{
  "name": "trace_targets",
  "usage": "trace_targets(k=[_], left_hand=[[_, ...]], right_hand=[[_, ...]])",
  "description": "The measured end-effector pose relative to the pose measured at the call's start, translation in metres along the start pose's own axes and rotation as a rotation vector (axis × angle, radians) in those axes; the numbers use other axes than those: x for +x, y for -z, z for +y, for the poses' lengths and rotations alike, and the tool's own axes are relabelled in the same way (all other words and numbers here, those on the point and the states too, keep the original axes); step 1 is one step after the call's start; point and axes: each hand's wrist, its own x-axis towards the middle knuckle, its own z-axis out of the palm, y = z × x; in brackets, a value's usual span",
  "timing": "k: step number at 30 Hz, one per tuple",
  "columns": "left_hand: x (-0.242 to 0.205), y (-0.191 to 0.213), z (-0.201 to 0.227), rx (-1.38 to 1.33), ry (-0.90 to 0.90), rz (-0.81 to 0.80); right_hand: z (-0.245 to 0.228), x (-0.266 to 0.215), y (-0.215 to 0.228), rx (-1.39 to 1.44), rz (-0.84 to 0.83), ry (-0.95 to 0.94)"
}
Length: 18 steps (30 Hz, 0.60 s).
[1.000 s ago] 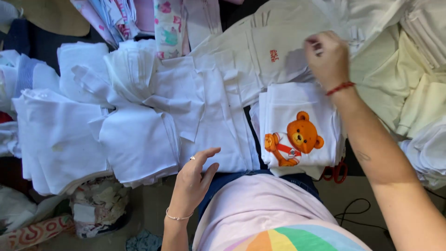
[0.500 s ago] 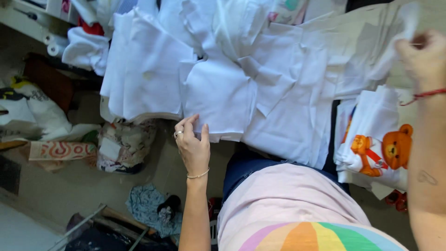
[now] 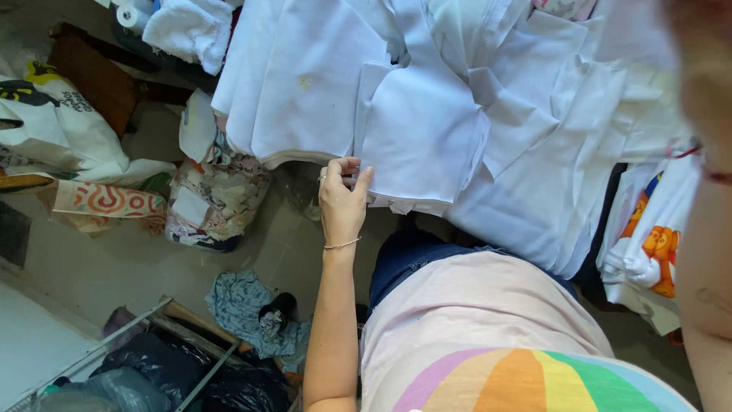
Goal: Sorting, inspecting, and folding white fabric garments on a workbench
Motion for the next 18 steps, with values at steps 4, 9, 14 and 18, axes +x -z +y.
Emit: trace_targets(k=[4, 9, 14, 18], left_hand=[[0.004, 0.008, 0.003, -0.008, 0.031, -0.070], [0.003, 0.013, 0.010, 0.038, 0.024, -0.073], [0.000, 0.014, 0.010, 0.034, 0.015, -0.131], [-0.002, 0.017, 0.013, 0.036, -0.012, -0.142]], right_hand=[[-0.074, 0.002, -0.068, 0.064, -0.038, 0.111], [-0.065, -0.059, -0.159, -0.039, -0.165, 0.158], [-0.058, -0.070, -0.169, -0.046, -0.205, -0.031], [-0.058, -0.047, -0.150, 0.286, -0.244, -0.314]])
